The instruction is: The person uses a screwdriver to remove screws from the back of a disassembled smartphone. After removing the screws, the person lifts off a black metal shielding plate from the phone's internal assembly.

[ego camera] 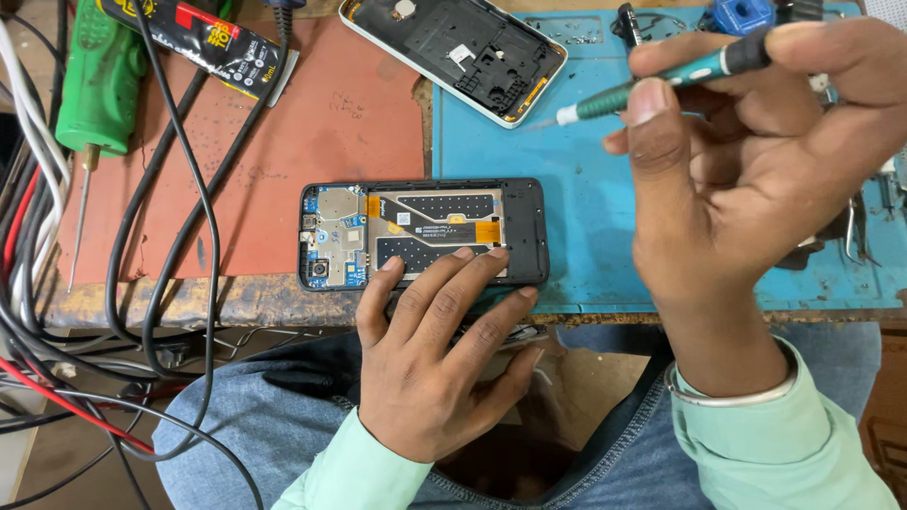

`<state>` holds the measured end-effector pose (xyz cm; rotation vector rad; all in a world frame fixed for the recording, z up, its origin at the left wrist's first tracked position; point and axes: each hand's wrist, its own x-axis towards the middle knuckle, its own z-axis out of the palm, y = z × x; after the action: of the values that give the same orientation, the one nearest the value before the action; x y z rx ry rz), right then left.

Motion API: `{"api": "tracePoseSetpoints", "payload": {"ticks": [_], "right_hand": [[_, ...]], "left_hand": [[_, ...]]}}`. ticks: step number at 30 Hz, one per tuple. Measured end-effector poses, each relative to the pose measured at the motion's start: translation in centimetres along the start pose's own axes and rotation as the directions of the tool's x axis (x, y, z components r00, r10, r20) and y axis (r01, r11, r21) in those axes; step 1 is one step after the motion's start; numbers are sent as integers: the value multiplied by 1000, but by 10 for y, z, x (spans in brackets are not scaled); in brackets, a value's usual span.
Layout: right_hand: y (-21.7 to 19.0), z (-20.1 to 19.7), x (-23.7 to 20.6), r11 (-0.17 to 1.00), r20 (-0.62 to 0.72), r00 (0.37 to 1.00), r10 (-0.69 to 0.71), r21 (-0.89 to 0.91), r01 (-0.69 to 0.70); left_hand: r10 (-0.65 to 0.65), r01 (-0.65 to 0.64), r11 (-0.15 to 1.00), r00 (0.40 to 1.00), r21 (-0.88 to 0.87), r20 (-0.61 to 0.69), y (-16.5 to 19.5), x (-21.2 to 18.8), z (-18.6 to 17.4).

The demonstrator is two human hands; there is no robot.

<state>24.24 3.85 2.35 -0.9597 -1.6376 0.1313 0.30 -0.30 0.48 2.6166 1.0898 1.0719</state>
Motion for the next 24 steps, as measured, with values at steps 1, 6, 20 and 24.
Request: {"api": "tracePoseSetpoints", "payload": {"ticks": [1,6,20,24], "right_hand": [[3,0,2,1000,-10,1000,-8,-8,8],[8,6,12,1000,-24,1000,-12,12,12],[-10,26,33,993,31,992,119,22,-120],[-8,25,34,991,38,991,129,-33,-127]], "left_hand": [[-3,3,1000,1000,-6,1,0,0,0],[-2,3,1000,1000,-18,15,0,-1,0],[8,-8,1000,1000,-3,-5,-2,-1,3],[10,-10,1000,1000,0,-4,-2,-1,3]]}}
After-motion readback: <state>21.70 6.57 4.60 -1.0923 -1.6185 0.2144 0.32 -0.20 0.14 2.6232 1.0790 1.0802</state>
